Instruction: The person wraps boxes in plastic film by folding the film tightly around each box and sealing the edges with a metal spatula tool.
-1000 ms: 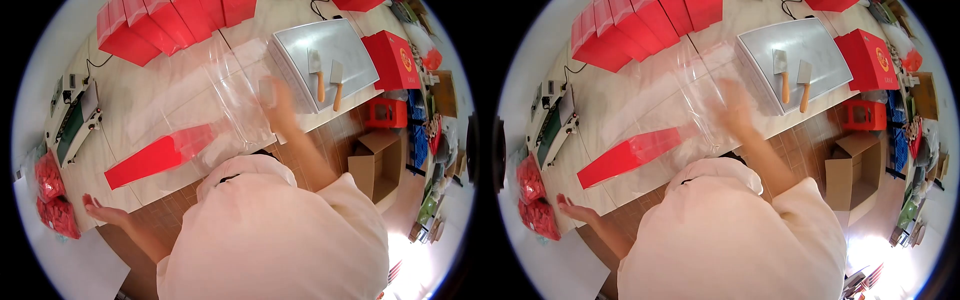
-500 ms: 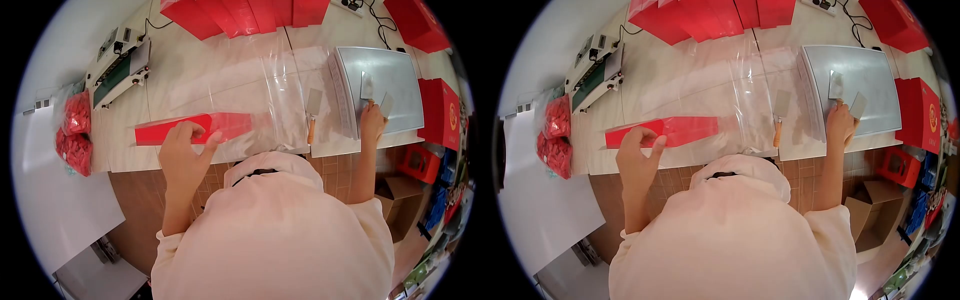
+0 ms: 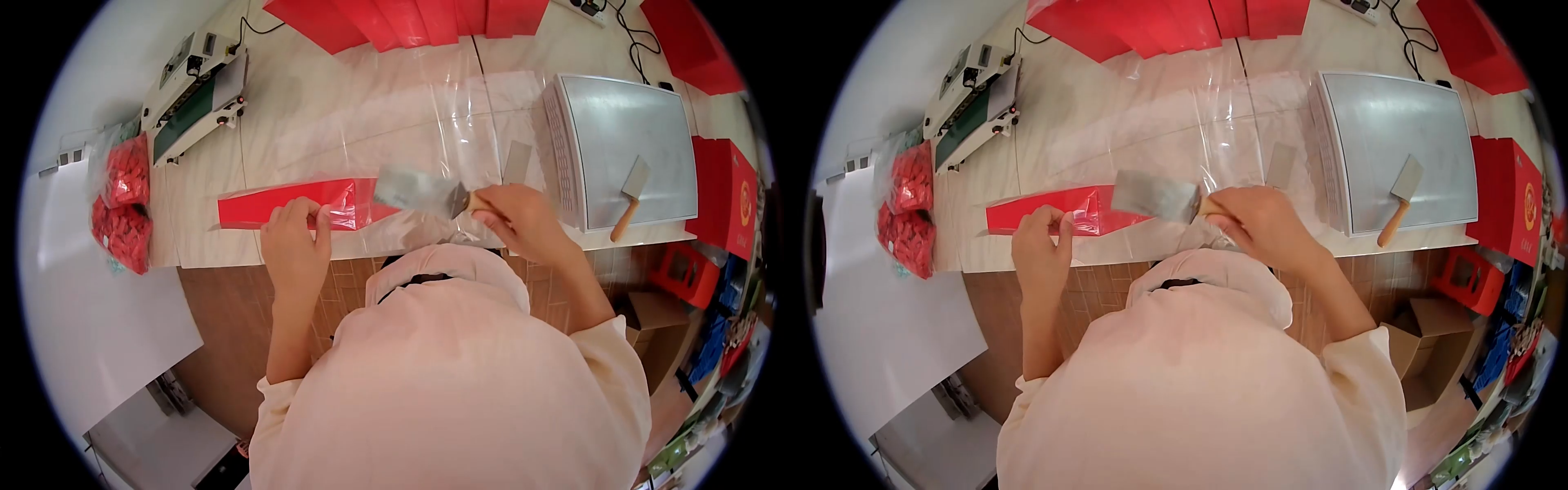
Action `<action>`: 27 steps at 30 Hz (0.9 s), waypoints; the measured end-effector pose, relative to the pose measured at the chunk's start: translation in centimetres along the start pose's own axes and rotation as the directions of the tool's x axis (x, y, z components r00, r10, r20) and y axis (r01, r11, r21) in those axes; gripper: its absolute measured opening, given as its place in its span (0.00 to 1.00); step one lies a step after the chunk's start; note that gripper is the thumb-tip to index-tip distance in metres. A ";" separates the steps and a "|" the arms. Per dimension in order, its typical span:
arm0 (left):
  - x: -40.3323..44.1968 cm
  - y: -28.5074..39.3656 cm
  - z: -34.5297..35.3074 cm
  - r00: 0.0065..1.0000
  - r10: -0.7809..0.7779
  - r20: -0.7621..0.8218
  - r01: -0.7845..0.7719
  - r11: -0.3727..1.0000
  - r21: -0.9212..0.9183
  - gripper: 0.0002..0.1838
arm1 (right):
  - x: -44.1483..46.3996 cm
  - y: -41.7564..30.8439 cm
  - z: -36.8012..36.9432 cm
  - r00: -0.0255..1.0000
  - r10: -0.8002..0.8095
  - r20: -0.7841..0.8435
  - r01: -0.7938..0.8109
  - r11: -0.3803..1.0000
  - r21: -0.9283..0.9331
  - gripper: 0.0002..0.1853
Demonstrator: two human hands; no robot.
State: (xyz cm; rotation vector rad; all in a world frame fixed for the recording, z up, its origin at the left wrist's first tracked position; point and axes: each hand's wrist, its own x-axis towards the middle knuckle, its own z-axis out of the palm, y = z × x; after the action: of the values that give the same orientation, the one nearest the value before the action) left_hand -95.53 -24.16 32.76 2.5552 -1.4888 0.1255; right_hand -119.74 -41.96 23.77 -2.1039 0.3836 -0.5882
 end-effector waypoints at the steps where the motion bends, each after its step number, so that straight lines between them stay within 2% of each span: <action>1: 0.0 -0.5 0.2 1.000 0.000 0.000 0.000 1.000 0.000 0.08 | -0.1 0.7 0.6 0.999 -0.041 -0.025 0.042 0.999 0.021 0.11; 6: -0.3 -2.1 1.6 0.995 -0.077 0.060 0.086 0.985 -0.148 0.09 | 1.5 -0.2 1.3 0.990 -0.124 0.068 0.122 0.992 0.024 0.10; 10: -0.1 -2.3 1.8 0.999 -0.034 0.035 0.038 0.992 -0.123 0.10 | 2.4 -1.0 1.6 0.981 -0.174 0.080 0.177 0.984 -0.026 0.09; 12: -0.3 -2.4 2.0 0.990 -0.100 0.099 0.112 0.985 -0.134 0.08 | 2.7 -1.5 1.6 0.983 -0.147 0.110 0.152 0.988 -0.035 0.09; 14: -0.2 -1.8 1.3 0.990 -0.103 0.100 0.112 0.989 -0.091 0.08 | 3.0 -2.5 1.4 0.984 -0.119 0.133 0.125 0.991 -0.040 0.08; 16: -0.1 -1.6 0.5 0.989 -0.106 0.103 0.112 0.992 -0.052 0.07 | 3.7 -4.3 1.3 0.984 -0.125 0.131 0.144 0.978 -0.149 0.04; 18: -0.3 -1.5 -0.3 1.000 -0.024 -0.020 0.022 0.997 -0.079 0.07 | 4.3 -4.9 1.6 0.978 -0.123 0.166 0.151 0.974 -0.171 0.05; 19: -0.5 -1.6 -0.4 0.999 -0.031 -0.020 0.030 0.996 -0.086 0.07 | 4.5 -5.1 1.8 0.971 -0.120 0.207 0.161 0.968 -0.193 0.07; 21: -0.8 -1.8 -0.7 0.980 0.196 -0.039 -0.199 0.971 -0.131 0.10 | 4.9 -5.4 2.3 0.970 -0.138 0.198 0.174 0.969 -0.177 0.07; 22: -1.1 -2.2 -0.7 0.982 0.186 -0.042 -0.190 0.972 -0.135 0.10 | 5.2 -5.5 2.6 0.968 -0.157 0.194 0.189 0.969 -0.161 0.07; 24: -1.3 -2.6 -0.7 0.950 0.306 0.055 -0.287 0.932 -0.223 0.13 | 5.4 -5.5 3.3 0.968 -0.165 0.186 0.198 0.965 -0.174 0.07; 27: -1.4 -3.6 -0.2 0.929 0.367 0.046 -0.350 0.912 -0.215 0.13 | 5.9 -5.9 3.9 0.966 -0.191 0.173 0.223 0.956 -0.190 0.07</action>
State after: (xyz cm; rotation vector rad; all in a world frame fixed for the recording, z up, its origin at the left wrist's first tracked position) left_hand -93.13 -21.16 32.34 2.1302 -1.8848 -0.0859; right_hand -112.36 -38.88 28.30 -2.3932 0.1418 -0.5207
